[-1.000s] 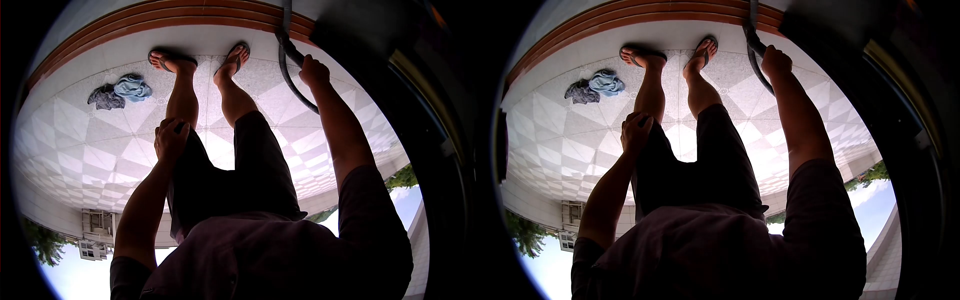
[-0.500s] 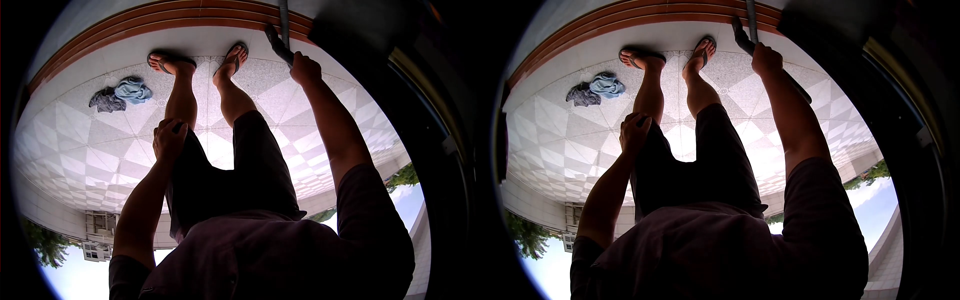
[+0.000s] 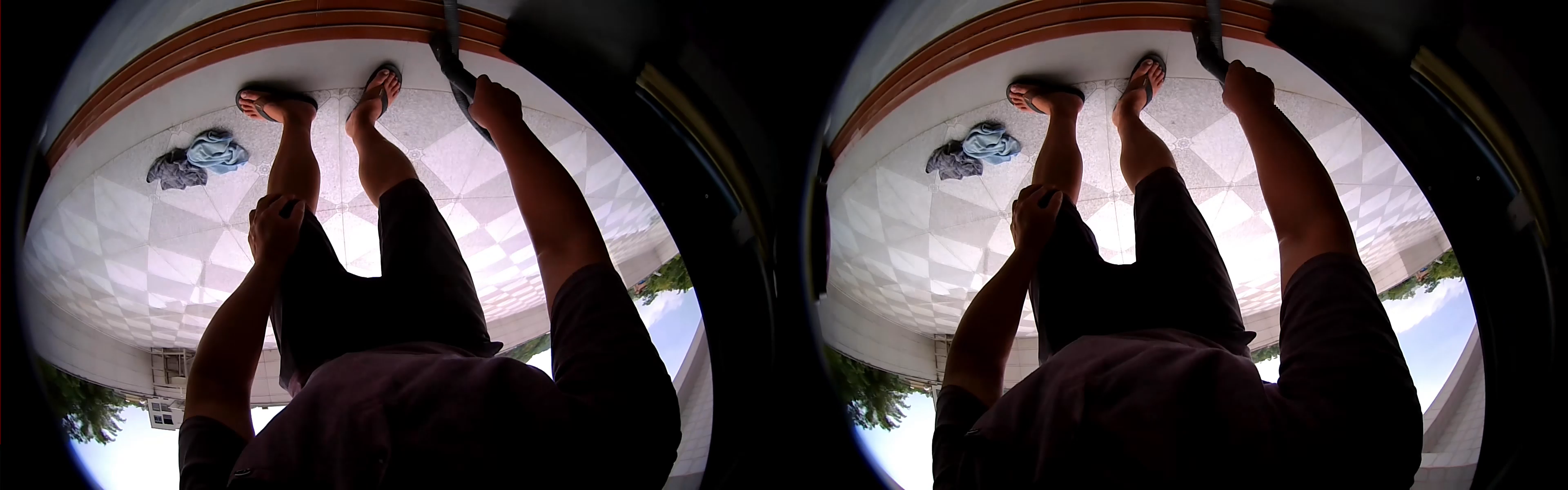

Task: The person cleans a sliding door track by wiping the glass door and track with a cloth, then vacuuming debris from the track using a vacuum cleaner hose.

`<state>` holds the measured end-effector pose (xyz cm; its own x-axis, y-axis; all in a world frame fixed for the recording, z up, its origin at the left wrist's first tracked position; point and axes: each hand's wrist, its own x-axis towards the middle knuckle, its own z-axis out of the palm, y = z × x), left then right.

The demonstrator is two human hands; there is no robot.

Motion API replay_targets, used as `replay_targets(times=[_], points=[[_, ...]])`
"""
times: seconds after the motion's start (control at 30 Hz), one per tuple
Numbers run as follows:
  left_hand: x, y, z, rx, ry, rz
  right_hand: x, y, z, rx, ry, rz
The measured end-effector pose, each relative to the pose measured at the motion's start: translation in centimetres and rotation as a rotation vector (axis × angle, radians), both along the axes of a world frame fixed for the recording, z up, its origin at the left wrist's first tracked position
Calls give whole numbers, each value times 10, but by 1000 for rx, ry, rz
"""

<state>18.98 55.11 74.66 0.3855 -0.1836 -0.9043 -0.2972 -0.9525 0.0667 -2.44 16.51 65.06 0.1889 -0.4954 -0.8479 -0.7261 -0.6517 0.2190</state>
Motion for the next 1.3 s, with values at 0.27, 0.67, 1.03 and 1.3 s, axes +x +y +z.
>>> replay_targets(times=[0.27, 0.67, 1.03, 1.3], points=[[1, 8, -5, -24, -7, 1, 8, 12, -7, -22, -55, -68], [3, 5, -5, -24, -10, 10, 10, 20, -8, -33, -80, -125], [5, 14, -10, -31, 3, 19, 0, -9, -2, -34, 29, -12], [3, 19, -10, -66, 1, 26, 16, -6, -1, 12, 9, 54]])
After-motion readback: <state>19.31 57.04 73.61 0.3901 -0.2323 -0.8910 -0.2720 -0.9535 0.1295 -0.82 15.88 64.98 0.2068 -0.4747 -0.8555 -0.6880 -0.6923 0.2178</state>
